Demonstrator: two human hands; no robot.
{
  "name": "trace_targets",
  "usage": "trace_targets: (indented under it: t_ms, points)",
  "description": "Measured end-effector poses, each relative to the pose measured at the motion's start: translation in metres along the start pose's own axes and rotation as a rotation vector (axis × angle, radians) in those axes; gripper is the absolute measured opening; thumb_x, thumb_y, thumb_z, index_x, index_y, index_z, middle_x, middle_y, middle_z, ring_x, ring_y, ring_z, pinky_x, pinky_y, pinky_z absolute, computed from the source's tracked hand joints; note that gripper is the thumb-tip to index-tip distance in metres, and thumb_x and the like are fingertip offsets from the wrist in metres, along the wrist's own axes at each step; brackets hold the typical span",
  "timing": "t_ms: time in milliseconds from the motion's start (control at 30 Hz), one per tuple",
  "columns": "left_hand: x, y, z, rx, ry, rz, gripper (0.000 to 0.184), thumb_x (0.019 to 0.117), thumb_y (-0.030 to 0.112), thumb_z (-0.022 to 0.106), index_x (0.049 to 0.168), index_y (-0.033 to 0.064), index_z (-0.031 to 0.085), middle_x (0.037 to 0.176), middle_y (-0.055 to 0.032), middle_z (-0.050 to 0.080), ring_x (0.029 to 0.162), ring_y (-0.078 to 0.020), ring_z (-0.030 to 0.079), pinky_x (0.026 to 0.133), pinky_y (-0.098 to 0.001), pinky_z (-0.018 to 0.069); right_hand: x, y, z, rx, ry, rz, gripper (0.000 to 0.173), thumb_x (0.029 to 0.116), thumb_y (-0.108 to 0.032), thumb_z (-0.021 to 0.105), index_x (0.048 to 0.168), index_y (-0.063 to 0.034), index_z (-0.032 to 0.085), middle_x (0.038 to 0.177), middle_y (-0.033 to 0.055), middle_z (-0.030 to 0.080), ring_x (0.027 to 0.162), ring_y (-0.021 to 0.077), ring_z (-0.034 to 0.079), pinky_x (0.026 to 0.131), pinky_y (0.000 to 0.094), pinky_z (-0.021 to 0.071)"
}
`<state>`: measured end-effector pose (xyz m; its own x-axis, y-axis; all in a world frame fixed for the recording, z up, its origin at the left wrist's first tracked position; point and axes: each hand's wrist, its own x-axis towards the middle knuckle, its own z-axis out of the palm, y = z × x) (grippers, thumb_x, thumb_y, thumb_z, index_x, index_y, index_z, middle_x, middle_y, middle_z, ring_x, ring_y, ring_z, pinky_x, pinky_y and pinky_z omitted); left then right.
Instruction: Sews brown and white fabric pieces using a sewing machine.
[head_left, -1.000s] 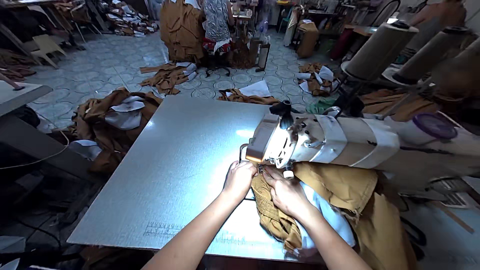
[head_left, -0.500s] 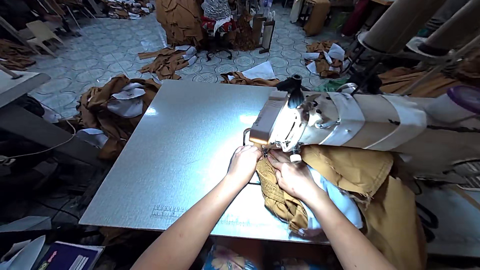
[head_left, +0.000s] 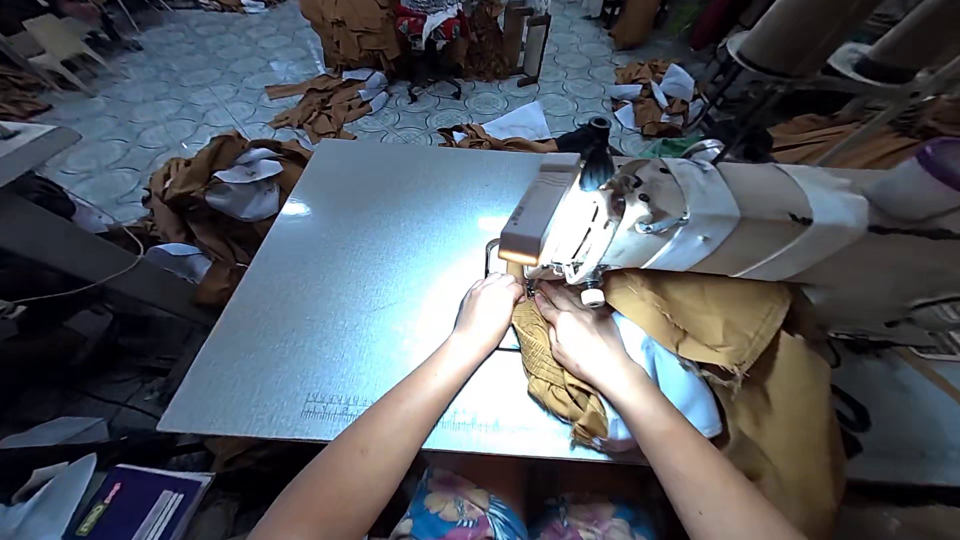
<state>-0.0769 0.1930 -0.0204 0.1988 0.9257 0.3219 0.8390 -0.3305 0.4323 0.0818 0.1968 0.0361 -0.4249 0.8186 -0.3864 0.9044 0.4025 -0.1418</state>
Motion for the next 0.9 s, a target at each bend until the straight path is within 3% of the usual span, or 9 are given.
trace_targets:
  t_ms: [467,767,900]
  points:
    - [-0.001,-0.002,0.001,0.010,0.030,0.045,0.016,0.0987,0.002,0.060,0.094,-0.0019,0.075,0.107,-0.0153,0.074,0.105,-0.0317,0.071,0.090,-0.0470,0.0562,-0.002,-0.015,0.001,-0.108,0.022,0.044,0.053,0.1052,-0.005,0.043,0.158,-0.0104,0.040,0.169,0.0054,0.029,0.154,0.0284,0.030,0.120,0.0560,0.0262]
    - [-0.001,-0.001,0.000,0.032,0.013,0.036,0.018,0.1006,0.002,0.058,0.099,-0.0021,0.075,0.112,-0.0155,0.073,0.109,-0.0326,0.069,0.091,-0.0481,0.0547,0.001,-0.011,0.004,-0.096,0.073,-0.008,0.052,0.1033,-0.005,0.049,0.155,-0.0053,0.044,0.167,0.0105,0.034,0.151,0.0328,0.036,0.116,0.0582,0.0314]
    - [-0.003,-0.001,0.000,0.024,0.028,0.033,0.018,0.1004,0.002,0.058,0.099,-0.0017,0.075,0.112,-0.0148,0.073,0.109,-0.0326,0.069,0.090,-0.0490,0.0552,-0.021,0.000,-0.007,0.078,0.009,-0.115,0.050,0.1091,-0.017,0.044,0.157,-0.0043,0.040,0.168,0.0148,0.028,0.154,0.0346,0.028,0.122,0.0565,0.0226]
